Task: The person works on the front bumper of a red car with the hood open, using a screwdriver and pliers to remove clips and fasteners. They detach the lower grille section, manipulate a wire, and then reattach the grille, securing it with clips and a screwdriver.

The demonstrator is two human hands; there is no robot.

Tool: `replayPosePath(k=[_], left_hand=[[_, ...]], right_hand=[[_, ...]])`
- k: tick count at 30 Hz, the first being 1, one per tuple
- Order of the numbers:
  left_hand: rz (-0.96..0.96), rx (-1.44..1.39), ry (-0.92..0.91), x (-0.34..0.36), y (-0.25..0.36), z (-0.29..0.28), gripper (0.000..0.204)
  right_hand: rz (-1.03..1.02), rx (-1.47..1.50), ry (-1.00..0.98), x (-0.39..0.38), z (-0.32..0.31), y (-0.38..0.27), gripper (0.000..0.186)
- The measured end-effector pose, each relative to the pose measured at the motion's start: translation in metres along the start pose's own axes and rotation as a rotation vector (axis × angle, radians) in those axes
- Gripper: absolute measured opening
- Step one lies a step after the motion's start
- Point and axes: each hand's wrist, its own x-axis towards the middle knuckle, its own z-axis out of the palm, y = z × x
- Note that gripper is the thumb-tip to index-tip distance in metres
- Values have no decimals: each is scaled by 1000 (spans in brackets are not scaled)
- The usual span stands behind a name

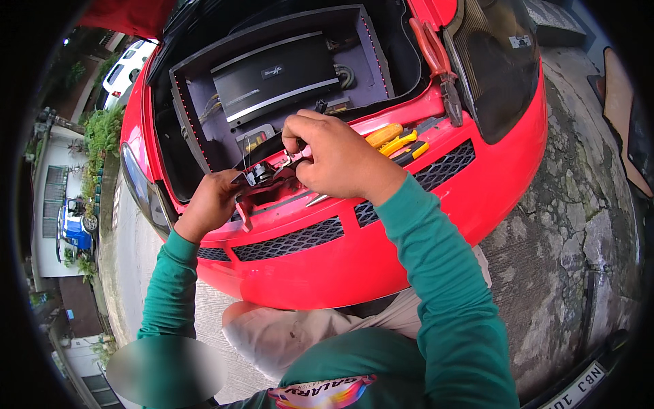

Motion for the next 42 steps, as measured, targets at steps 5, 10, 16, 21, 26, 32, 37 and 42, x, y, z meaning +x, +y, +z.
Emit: replayPosePath(k=[5, 10, 16, 21, 26, 32, 37, 42], left_hand=[[58, 153, 122, -9, -6, 15, 11], [-13, 370, 237, -7, -12, 23, 20], [-106, 563, 207, -1, -23, 40, 16], [43, 592, 238, 9, -13, 33, 20], [-165, 121, -20, -27, -19, 0, 34], [-239, -318, -117, -71, -4, -21, 51], [-192, -691, -211, -88, -6, -26, 45], [-190, -837, 170, -108, 4, -10, 21]], right_hand=[[-104, -57, 14, 4, 5, 2, 23], [-93, -78, 6, 3, 4, 4, 23], [14, 56, -68, -1, 13, 1, 24], [-47, -23, -98, -4, 3, 10, 22], [-77, -129, -128, 2, 10, 17, 17], [-54, -115, -129, 3, 4, 18, 17], [-54, -99, -111, 4, -1, 28, 15], [86, -24, -173, 3, -11, 37, 14]])
